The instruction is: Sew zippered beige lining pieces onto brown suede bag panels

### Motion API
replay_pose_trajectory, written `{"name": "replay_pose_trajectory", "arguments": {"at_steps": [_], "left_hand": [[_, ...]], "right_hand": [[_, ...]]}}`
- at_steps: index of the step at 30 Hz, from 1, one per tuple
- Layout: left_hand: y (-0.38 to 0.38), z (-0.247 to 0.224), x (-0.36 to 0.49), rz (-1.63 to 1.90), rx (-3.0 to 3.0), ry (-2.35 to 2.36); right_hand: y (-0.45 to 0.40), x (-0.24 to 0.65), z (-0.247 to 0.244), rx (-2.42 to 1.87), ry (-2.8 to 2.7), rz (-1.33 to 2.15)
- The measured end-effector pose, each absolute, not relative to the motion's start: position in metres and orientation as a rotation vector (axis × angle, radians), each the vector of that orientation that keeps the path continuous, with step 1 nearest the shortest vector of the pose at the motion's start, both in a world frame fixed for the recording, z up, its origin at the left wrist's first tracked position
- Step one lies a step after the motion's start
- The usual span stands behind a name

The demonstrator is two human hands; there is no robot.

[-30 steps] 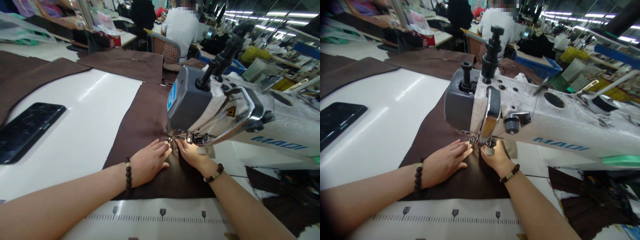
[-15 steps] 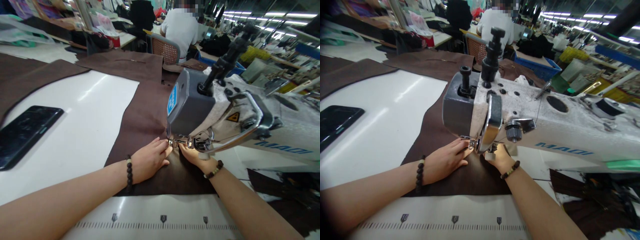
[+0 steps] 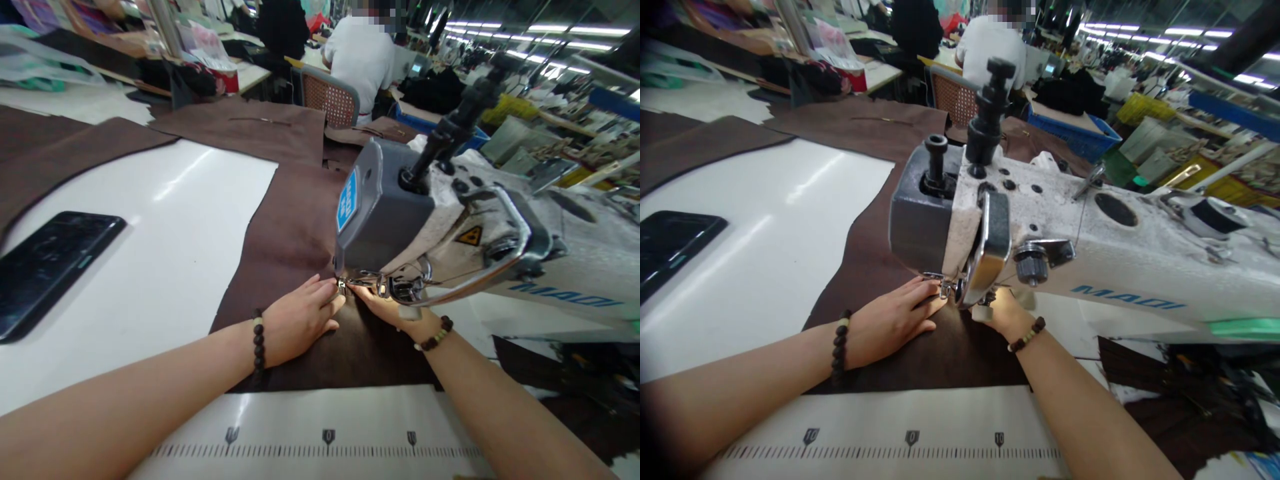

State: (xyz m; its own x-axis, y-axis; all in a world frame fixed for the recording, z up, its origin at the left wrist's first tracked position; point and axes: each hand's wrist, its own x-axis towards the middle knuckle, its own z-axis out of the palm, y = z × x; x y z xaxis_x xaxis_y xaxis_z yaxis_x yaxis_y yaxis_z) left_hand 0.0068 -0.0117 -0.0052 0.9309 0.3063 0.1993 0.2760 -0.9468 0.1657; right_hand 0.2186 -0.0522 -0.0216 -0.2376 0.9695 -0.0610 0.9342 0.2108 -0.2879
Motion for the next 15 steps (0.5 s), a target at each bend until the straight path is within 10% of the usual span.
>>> {"name": "replay_pose_trajectory", "arguments": {"at_steps": [15], "left_hand": [[-0.0086, -0.0052, 0.0061, 0.3, 2.938, 0.444]], "right_hand": [[-0.0523, 0.2262, -0.0209, -1.804, -2.223, 0.697]]}}
